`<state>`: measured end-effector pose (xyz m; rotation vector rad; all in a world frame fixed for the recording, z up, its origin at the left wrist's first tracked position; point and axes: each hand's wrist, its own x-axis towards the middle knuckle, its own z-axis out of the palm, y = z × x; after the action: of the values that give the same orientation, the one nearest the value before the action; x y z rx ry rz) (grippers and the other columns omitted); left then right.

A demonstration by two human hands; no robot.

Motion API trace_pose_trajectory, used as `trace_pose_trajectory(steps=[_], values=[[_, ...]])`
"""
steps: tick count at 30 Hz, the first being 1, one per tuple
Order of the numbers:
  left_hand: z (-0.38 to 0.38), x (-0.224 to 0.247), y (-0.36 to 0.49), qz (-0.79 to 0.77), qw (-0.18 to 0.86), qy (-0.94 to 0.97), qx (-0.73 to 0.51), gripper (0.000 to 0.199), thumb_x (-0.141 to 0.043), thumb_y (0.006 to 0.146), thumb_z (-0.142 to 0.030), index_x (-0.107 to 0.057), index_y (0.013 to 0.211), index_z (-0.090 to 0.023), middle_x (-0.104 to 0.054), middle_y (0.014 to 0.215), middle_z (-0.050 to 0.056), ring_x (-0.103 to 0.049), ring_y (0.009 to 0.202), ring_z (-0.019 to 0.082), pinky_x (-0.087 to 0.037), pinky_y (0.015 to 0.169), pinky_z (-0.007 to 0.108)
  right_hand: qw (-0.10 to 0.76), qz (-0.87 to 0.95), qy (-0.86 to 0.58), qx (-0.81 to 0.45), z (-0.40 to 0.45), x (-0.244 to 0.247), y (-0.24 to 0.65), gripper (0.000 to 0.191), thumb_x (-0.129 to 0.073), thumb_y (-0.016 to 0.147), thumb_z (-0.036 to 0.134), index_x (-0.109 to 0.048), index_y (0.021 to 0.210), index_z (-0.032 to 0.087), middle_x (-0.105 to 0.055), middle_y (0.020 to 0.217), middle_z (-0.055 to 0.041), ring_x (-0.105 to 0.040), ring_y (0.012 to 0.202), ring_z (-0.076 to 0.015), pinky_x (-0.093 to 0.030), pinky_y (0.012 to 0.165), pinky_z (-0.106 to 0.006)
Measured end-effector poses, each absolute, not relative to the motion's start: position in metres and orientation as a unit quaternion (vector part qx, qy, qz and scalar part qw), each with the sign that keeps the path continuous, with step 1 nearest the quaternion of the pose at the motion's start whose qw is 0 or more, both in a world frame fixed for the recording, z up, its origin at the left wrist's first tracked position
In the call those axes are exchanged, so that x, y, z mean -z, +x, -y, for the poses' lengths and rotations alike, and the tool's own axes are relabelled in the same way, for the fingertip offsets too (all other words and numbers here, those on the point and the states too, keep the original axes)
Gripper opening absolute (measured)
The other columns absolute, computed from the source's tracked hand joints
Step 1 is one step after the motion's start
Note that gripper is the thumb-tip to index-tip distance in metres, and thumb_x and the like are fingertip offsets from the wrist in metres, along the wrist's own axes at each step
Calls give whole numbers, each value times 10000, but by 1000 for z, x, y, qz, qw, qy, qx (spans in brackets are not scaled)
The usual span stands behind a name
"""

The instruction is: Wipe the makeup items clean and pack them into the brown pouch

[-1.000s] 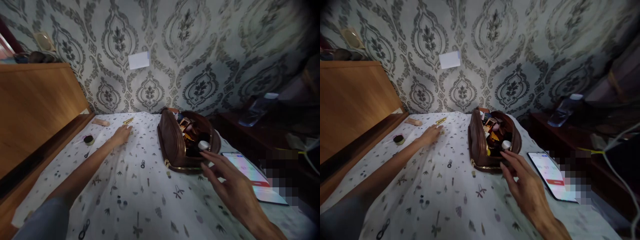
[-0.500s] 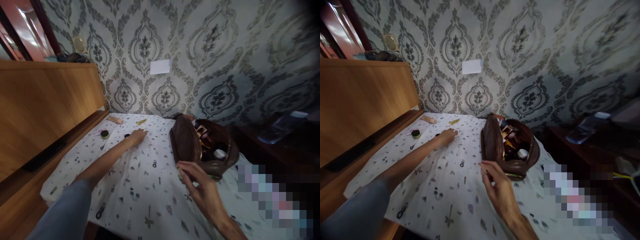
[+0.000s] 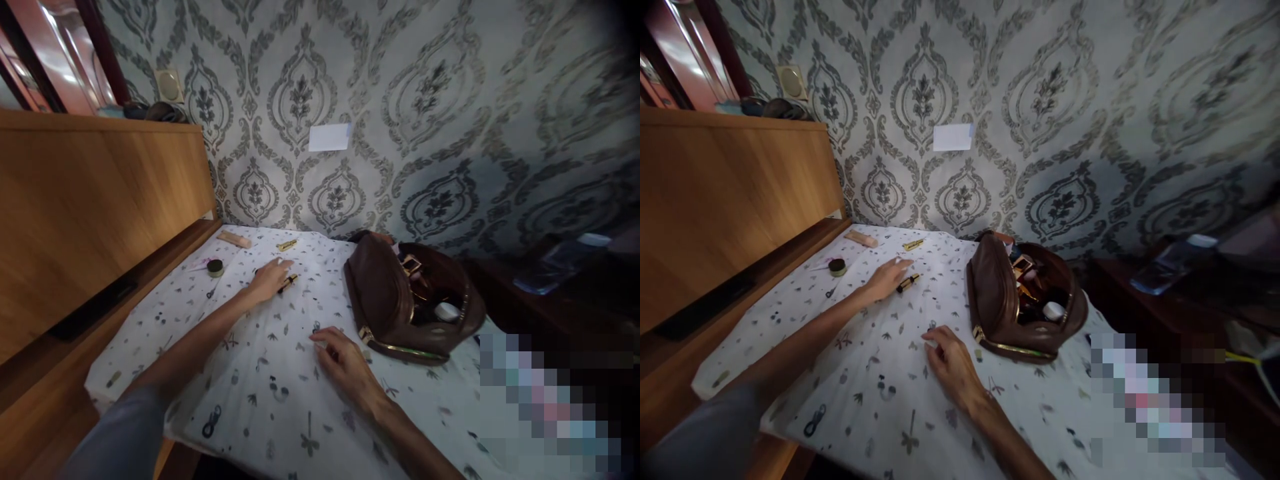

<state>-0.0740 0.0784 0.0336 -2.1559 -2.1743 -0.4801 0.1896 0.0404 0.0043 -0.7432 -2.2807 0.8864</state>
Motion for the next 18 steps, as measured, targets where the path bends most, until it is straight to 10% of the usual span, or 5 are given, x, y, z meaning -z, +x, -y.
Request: trace_pose_trajectory(steps=[18], values=[[-8, -30, -194, 851, 106, -500, 118, 438, -430, 916, -284, -567, 1303, -133, -578, 1247, 183, -530, 1176, 333, -455, 992, 446, 303, 793, -318, -421, -37, 12, 194, 243, -493, 899, 264, -710, 914, 155, -660, 823, -59, -598, 640, -148, -496, 608, -288]])
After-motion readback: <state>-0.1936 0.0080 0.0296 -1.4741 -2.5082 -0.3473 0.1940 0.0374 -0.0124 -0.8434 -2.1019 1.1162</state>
